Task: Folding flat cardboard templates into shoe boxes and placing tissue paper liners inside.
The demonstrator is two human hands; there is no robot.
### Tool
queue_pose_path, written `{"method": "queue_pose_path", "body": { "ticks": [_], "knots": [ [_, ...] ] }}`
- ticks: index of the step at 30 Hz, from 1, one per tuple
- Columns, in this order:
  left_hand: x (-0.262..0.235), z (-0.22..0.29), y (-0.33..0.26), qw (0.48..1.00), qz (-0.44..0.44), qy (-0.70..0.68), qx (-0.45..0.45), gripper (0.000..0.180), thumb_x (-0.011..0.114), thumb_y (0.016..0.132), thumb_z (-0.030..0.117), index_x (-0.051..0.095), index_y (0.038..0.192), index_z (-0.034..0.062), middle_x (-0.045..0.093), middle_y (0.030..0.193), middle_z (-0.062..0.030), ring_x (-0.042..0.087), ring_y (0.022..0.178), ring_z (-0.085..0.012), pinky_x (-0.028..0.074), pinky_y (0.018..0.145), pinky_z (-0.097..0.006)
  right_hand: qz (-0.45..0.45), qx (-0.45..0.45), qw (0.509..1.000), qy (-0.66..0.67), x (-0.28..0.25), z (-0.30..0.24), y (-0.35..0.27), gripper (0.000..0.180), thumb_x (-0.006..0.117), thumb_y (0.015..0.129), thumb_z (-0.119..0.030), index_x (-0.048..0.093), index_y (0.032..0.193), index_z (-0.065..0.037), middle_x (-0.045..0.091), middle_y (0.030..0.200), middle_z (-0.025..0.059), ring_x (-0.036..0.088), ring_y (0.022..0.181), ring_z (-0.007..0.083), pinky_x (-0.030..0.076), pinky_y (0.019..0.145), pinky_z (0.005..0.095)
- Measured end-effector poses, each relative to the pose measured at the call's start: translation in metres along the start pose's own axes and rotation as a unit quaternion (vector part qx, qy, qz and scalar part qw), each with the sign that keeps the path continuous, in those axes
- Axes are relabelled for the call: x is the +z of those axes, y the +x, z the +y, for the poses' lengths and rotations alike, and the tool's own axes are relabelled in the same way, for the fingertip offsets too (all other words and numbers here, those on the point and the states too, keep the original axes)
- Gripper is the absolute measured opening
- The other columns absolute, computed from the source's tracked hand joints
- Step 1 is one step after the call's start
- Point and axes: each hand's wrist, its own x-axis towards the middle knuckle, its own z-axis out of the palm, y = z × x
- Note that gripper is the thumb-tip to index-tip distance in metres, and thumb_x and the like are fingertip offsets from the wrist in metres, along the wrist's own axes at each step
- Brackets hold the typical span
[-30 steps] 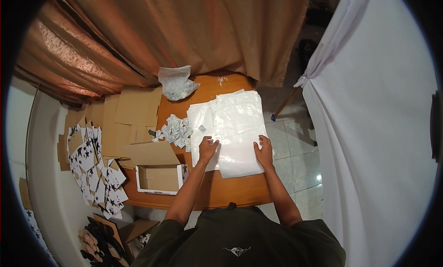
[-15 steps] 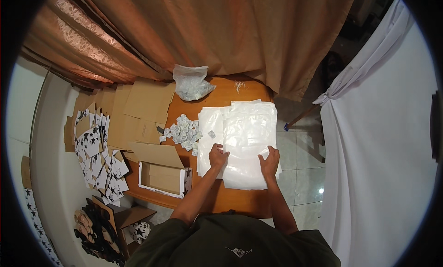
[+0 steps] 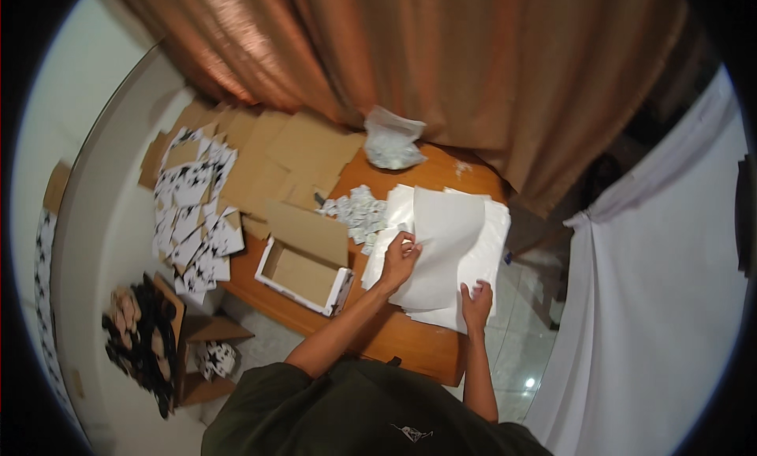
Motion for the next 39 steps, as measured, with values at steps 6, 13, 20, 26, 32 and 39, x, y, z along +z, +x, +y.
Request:
{"method": "queue_pose_path", "body": {
  "ticks": [6, 13, 20, 26, 32, 39],
  "knots": [
    [-0.094, 0.056, -0.089, 0.947, -0.026, -0.313, -0.067, 0.032, 0.067, 0.094, 0.001, 0.050, 0.120, 0.0070, 0.070, 0.108, -0.0100, 0.067, 0.099, -0.0147, 0.057, 0.079, -0.030, -0.280, 0.213, 0.933, 0.078, 0.014, -0.049, -0.090, 0.067, 0.071, 0.089, -0.055, 0.057, 0.128, -0.003, 0.063, 0.121, 0.0162, 0.064, 0.099, 0.0271, 0.054, 0.078, 0.0404],
    [-0.231, 0.051, -0.169, 0.902, -0.097, -0.415, -0.070, 0.052, 0.068, 0.089, -0.004, 0.047, 0.136, 0.0045, 0.063, 0.128, -0.0124, 0.064, 0.118, -0.0230, 0.056, 0.100, -0.041, -0.371, 0.113, 0.701, 0.599, 0.098, -0.123, -0.213, 0.074, 0.069, 0.094, -0.044, 0.038, 0.149, -0.005, 0.050, 0.145, 0.0125, 0.051, 0.130, 0.0289, 0.043, 0.109, 0.0495],
    [-0.450, -0.003, -0.185, 0.784, -0.182, -0.585, -0.098, 0.056, 0.062, 0.101, 0.034, 0.042, 0.146, 0.0085, 0.059, 0.137, -0.0120, 0.059, 0.126, -0.0289, 0.054, 0.099, -0.047, -0.244, 0.078, 0.701, 0.666, 0.207, -0.240, -0.290, 0.062, 0.061, 0.095, -0.012, 0.036, 0.152, -0.007, 0.046, 0.152, 0.0102, 0.043, 0.141, 0.0305, 0.030, 0.120, 0.0529],
    [-0.678, -0.013, -0.129, 0.771, -0.152, -0.614, -0.074, 0.085, 0.052, 0.092, 0.071, 0.043, 0.147, 0.0065, 0.057, 0.141, -0.0132, 0.057, 0.128, -0.0298, 0.047, 0.107, -0.048, -0.280, 0.031, 0.747, 0.602, 0.367, -0.330, -0.319, 0.059, 0.061, 0.097, -0.013, 0.038, 0.150, -0.005, 0.052, 0.146, 0.0116, 0.051, 0.134, 0.0291, 0.041, 0.113, 0.0525],
    [-0.863, -0.057, -0.081, 0.829, -0.129, -0.526, -0.137, 0.068, 0.053, 0.099, 0.057, 0.050, 0.140, 0.0019, 0.060, 0.136, -0.0131, 0.059, 0.124, -0.0260, 0.051, 0.102, -0.042, -0.221, 0.065, 0.831, 0.507, 0.507, -0.379, -0.370, 0.058, 0.070, 0.093, -0.010, 0.043, 0.144, 0.002, 0.058, 0.137, 0.0132, 0.057, 0.125, 0.0243, 0.047, 0.105, 0.0393],
    [-0.948, -0.104, -0.040, 0.985, -0.044, -0.129, -0.104, 0.059, 0.071, 0.087, -0.005, 0.042, 0.137, 0.0006, 0.070, 0.103, -0.0130, 0.067, 0.094, -0.0179, 0.055, 0.085, -0.030, -0.077, 0.061, 0.976, 0.193, 0.605, -0.385, -0.386, 0.048, 0.079, 0.083, -0.009, 0.060, 0.125, 0.005, 0.070, 0.112, 0.0133, 0.066, 0.100, 0.0209, 0.052, 0.090, 0.0348]
  ]
}}
